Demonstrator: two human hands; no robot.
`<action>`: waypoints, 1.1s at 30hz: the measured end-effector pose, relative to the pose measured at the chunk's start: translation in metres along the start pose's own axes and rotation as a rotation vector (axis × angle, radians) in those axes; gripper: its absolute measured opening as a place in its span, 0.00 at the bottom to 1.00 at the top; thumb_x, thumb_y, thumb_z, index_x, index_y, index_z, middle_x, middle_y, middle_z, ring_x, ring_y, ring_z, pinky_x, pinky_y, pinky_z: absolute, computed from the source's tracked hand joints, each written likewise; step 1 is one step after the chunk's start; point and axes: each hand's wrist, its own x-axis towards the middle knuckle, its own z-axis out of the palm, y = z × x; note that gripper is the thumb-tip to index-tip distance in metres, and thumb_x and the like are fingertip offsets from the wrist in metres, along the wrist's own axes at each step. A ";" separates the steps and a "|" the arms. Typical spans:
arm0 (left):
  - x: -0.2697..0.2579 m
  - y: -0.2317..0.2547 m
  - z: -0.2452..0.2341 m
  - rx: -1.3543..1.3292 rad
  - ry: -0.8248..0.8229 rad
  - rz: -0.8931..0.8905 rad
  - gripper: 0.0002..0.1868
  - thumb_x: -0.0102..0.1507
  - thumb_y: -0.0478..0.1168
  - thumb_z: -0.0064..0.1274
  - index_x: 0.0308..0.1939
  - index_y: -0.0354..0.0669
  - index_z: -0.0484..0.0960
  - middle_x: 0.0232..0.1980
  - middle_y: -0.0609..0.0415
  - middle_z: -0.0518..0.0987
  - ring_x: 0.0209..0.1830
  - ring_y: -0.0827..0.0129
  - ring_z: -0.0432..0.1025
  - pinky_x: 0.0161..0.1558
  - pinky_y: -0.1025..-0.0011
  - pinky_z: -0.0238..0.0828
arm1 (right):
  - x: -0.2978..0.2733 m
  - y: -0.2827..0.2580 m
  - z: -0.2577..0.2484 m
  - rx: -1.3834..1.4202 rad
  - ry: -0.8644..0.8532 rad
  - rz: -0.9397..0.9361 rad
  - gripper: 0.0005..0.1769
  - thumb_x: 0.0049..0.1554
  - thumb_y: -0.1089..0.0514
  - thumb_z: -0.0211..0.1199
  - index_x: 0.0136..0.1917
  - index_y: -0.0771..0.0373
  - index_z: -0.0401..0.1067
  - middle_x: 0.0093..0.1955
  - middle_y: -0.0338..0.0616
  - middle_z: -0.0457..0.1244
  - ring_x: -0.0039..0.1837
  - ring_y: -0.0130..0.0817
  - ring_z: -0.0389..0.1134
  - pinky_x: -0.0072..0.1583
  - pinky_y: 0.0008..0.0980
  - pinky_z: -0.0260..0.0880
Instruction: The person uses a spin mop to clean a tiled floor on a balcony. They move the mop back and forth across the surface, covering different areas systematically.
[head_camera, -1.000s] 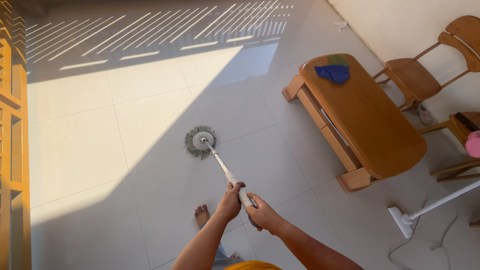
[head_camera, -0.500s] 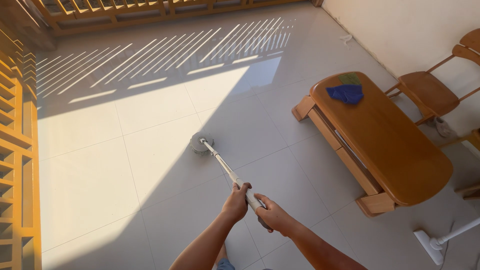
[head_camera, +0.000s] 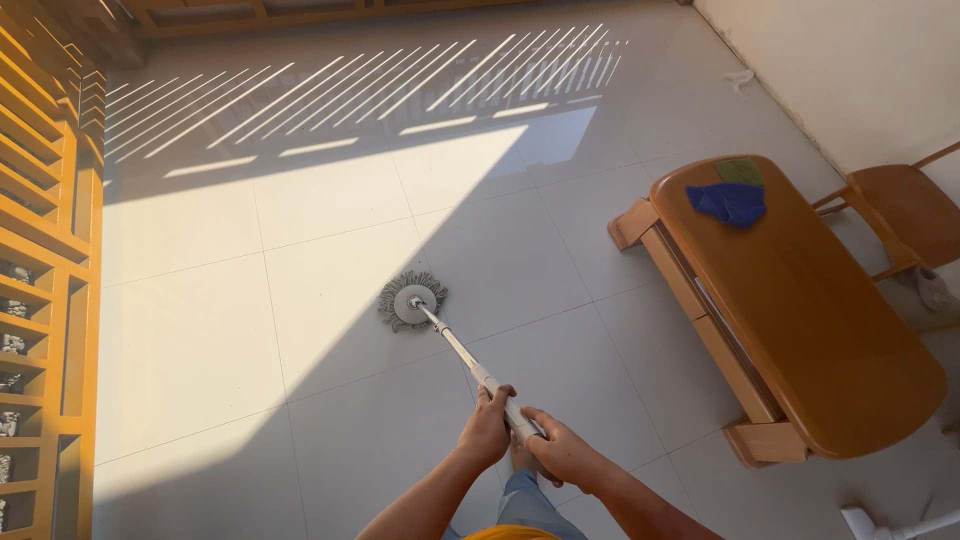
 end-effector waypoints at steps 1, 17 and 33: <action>0.013 -0.001 -0.008 -0.010 0.021 -0.002 0.30 0.63 0.29 0.50 0.65 0.60 0.63 0.79 0.34 0.47 0.57 0.44 0.72 0.45 0.53 0.75 | 0.014 -0.007 -0.003 -0.020 -0.004 -0.011 0.36 0.62 0.51 0.42 0.83 0.39 0.49 0.60 0.46 0.62 0.39 0.31 0.56 0.35 0.27 0.58; 0.042 0.093 0.007 -0.147 0.198 -0.098 0.22 0.68 0.32 0.40 0.65 0.59 0.64 0.75 0.36 0.51 0.40 0.50 0.74 0.35 0.56 0.72 | -0.004 -0.051 -0.125 -0.365 -0.144 -0.063 0.38 0.63 0.51 0.43 0.85 0.34 0.44 0.40 0.40 0.55 0.35 0.29 0.52 0.36 0.27 0.56; 0.093 0.036 -0.009 -0.180 0.410 -0.348 0.27 0.66 0.33 0.35 0.68 0.64 0.63 0.74 0.45 0.58 0.60 0.55 0.70 0.48 0.56 0.73 | 0.103 -0.059 -0.094 -0.359 -0.298 -0.266 0.41 0.57 0.52 0.41 0.84 0.43 0.47 0.40 0.38 0.55 0.35 0.29 0.52 0.34 0.29 0.58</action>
